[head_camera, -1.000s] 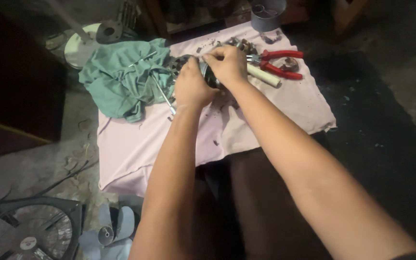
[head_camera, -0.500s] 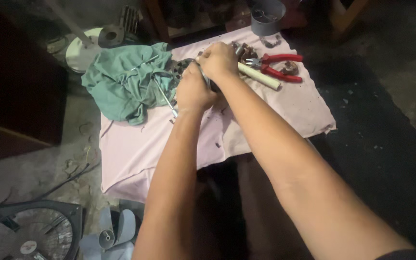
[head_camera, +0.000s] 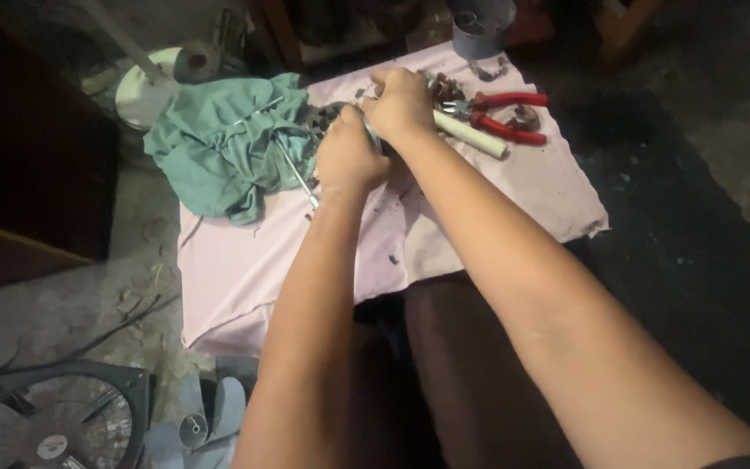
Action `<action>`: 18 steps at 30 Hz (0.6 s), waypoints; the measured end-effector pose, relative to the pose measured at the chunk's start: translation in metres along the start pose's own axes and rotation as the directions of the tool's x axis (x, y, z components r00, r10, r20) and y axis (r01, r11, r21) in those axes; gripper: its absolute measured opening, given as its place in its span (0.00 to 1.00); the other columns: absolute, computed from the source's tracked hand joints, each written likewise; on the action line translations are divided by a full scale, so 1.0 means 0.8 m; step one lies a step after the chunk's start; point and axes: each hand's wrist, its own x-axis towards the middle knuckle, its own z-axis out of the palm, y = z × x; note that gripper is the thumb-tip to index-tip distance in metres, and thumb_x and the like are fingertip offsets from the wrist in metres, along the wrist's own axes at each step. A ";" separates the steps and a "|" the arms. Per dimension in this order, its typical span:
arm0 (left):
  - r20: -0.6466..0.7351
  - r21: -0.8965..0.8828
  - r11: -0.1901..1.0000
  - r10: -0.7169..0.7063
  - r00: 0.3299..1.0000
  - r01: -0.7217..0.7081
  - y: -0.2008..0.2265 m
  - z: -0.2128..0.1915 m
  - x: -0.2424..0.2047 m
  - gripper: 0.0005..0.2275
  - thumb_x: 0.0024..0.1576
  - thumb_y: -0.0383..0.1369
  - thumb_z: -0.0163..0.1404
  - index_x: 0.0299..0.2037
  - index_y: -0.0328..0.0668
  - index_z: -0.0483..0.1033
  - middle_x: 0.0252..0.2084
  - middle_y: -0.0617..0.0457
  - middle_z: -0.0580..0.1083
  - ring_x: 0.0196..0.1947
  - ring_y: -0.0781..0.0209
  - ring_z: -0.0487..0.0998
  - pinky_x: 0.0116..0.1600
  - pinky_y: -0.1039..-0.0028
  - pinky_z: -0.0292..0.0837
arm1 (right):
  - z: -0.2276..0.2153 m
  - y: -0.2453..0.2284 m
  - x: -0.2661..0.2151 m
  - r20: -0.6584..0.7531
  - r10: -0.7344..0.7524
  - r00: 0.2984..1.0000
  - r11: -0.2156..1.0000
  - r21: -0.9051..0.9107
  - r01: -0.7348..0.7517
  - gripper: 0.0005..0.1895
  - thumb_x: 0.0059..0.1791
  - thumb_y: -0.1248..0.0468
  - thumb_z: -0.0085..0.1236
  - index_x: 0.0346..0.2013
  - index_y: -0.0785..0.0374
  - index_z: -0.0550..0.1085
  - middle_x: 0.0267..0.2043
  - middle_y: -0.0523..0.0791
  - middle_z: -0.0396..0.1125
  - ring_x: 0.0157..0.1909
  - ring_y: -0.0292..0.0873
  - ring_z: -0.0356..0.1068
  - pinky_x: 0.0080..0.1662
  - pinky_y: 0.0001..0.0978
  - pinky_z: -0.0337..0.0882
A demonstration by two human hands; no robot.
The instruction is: The person disassembles an electric motor on a table, removing various metal components by hand and striking the assembly with a hammer.
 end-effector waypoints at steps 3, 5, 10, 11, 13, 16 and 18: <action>0.032 -0.048 0.999 -0.018 0.999 0.020 -0.001 -0.006 -0.001 0.27 0.42 0.37 0.63 0.48 0.31 0.67 0.46 0.34 0.76 0.49 0.37 0.78 0.53 0.57 0.73 | 0.014 0.006 0.005 0.037 0.086 0.996 0.994 -0.077 -0.083 0.07 0.39 0.63 0.65 0.30 0.59 0.84 0.31 0.53 0.75 0.36 0.53 0.77 0.46 0.40 0.76; 0.044 0.008 0.999 -0.032 0.999 0.031 -0.003 -0.003 0.006 0.26 0.42 0.36 0.62 0.48 0.31 0.67 0.47 0.34 0.77 0.49 0.38 0.78 0.53 0.57 0.74 | 0.010 0.006 0.003 0.103 0.142 0.984 0.985 -0.109 -0.131 0.06 0.42 0.63 0.62 0.30 0.58 0.85 0.31 0.54 0.75 0.36 0.52 0.78 0.48 0.38 0.77; 0.042 -0.079 0.996 -0.043 0.998 0.046 0.000 0.003 0.016 0.27 0.47 0.42 0.61 0.48 0.29 0.67 0.46 0.32 0.76 0.49 0.36 0.77 0.52 0.56 0.73 | -0.010 -0.013 -0.027 0.033 0.061 0.998 0.998 0.004 -0.061 0.06 0.41 0.62 0.65 0.30 0.57 0.84 0.32 0.51 0.76 0.36 0.51 0.78 0.47 0.38 0.76; 0.043 -0.114 0.992 -0.043 0.998 0.048 0.000 0.001 0.015 0.28 0.47 0.43 0.61 0.49 0.28 0.66 0.46 0.32 0.76 0.48 0.36 0.77 0.52 0.55 0.73 | -0.015 -0.016 -0.032 0.006 0.051 0.999 0.999 0.005 -0.051 0.06 0.41 0.62 0.65 0.30 0.58 0.84 0.33 0.51 0.76 0.36 0.51 0.78 0.46 0.39 0.76; 0.016 -0.162 0.987 -0.015 1.000 0.018 -0.001 0.004 0.011 0.28 0.47 0.44 0.61 0.49 0.28 0.66 0.45 0.32 0.76 0.48 0.35 0.77 0.51 0.55 0.73 | -0.024 -0.020 -0.036 0.015 0.065 0.998 0.997 0.047 -0.065 0.06 0.40 0.61 0.66 0.29 0.58 0.84 0.32 0.50 0.77 0.36 0.51 0.78 0.46 0.38 0.76; -0.064 -0.170 0.983 0.051 0.997 -0.062 -0.008 0.012 0.007 0.24 0.48 0.42 0.60 0.46 0.30 0.68 0.44 0.33 0.77 0.48 0.35 0.78 0.52 0.54 0.74 | -0.024 -0.022 -0.035 0.035 0.063 0.997 0.995 0.075 -0.065 0.06 0.40 0.61 0.66 0.28 0.59 0.83 0.32 0.50 0.77 0.36 0.50 0.78 0.46 0.38 0.76; -0.092 -0.147 0.985 0.075 0.993 -0.088 -0.013 0.018 0.005 0.22 0.49 0.40 0.59 0.46 0.31 0.68 0.45 0.33 0.77 0.48 0.34 0.78 0.52 0.54 0.74 | -0.021 -0.018 -0.030 0.044 0.079 0.996 0.994 0.075 -0.082 0.05 0.40 0.61 0.65 0.28 0.59 0.83 0.32 0.50 0.77 0.36 0.49 0.78 0.46 0.38 0.76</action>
